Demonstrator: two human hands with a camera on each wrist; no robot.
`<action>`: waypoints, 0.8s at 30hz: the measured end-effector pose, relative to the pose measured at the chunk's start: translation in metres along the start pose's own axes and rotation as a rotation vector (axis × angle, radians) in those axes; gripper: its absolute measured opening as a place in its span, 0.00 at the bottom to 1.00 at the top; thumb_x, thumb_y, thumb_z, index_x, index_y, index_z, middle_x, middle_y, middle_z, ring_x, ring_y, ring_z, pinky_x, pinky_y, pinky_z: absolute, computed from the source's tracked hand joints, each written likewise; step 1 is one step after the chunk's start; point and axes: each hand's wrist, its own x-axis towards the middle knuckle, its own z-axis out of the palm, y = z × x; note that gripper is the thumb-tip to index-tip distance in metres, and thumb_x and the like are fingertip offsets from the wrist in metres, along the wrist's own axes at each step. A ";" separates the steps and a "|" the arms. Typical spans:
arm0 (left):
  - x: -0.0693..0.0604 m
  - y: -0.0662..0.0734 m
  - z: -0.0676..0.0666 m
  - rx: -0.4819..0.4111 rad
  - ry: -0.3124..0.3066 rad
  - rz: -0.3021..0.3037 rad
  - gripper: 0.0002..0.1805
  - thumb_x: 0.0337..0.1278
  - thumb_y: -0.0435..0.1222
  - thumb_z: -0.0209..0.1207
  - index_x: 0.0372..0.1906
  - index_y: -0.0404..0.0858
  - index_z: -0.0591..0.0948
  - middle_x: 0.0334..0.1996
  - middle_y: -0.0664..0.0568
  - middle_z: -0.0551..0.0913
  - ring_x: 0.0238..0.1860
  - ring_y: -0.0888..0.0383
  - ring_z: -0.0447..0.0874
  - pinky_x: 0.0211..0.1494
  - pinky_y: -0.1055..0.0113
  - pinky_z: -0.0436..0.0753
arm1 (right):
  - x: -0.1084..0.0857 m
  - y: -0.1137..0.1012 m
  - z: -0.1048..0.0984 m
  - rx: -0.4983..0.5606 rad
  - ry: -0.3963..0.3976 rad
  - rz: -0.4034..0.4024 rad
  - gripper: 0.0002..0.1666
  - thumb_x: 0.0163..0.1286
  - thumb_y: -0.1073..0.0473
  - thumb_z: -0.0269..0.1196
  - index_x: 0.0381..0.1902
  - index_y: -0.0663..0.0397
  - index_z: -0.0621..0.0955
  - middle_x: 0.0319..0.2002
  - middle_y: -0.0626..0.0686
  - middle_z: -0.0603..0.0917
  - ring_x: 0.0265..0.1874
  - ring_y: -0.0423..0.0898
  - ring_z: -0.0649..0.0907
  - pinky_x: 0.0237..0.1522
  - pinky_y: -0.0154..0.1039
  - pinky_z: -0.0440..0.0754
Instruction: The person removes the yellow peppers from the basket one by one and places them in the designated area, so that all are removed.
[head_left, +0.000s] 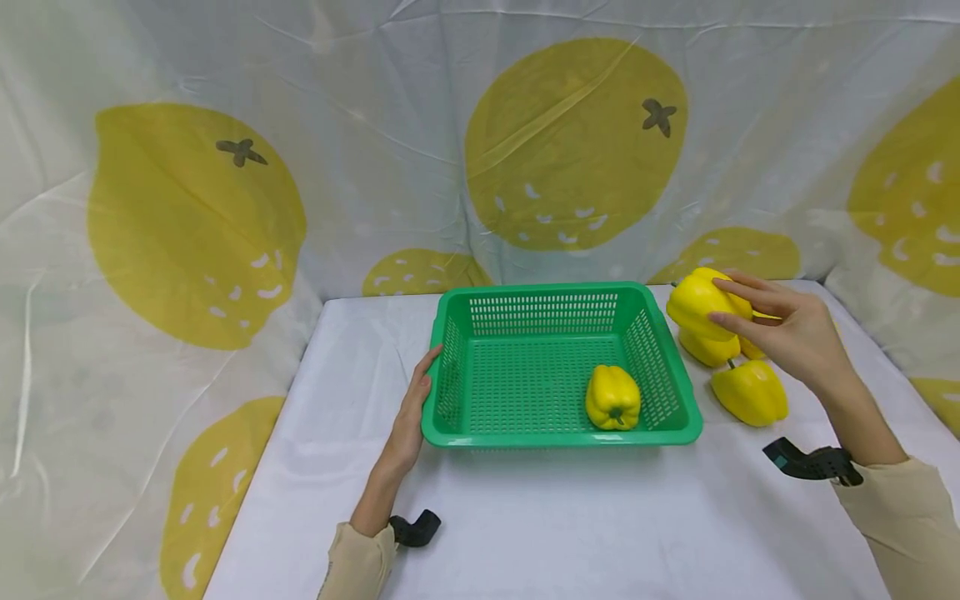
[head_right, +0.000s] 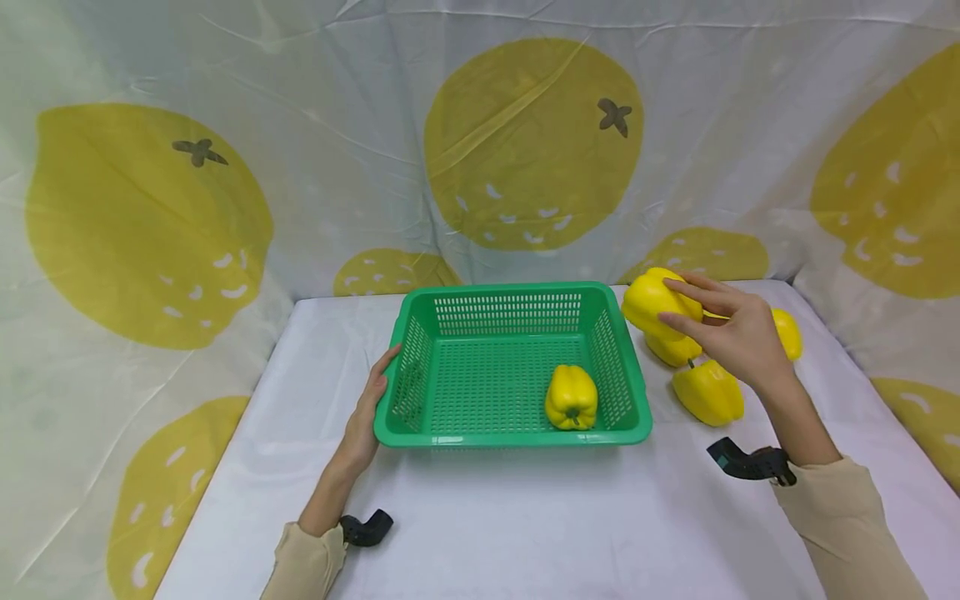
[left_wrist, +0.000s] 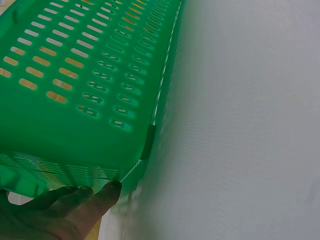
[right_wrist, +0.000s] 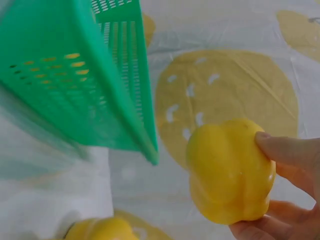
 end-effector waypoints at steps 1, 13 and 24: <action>0.000 0.000 0.000 -0.001 0.001 -0.002 0.28 0.85 0.53 0.26 0.83 0.59 0.53 0.84 0.56 0.48 0.83 0.50 0.45 0.81 0.41 0.47 | -0.004 0.005 -0.002 -0.003 0.015 0.006 0.33 0.71 0.46 0.70 0.71 0.45 0.78 0.75 0.47 0.74 0.73 0.45 0.71 0.46 0.11 0.68; 0.000 0.004 0.001 -0.003 -0.006 0.002 0.28 0.85 0.52 0.26 0.83 0.58 0.53 0.84 0.54 0.48 0.83 0.51 0.44 0.81 0.41 0.46 | -0.043 0.057 -0.023 -0.053 0.119 0.057 0.34 0.72 0.51 0.70 0.72 0.51 0.75 0.74 0.39 0.73 0.51 0.17 0.67 0.43 0.07 0.67; -0.001 0.004 0.000 -0.001 0.002 -0.006 0.28 0.85 0.52 0.26 0.83 0.58 0.53 0.84 0.55 0.47 0.83 0.50 0.45 0.80 0.41 0.47 | -0.069 0.092 -0.035 -0.108 0.146 0.248 0.36 0.75 0.45 0.65 0.76 0.44 0.70 0.79 0.33 0.62 0.83 0.52 0.57 0.54 0.08 0.62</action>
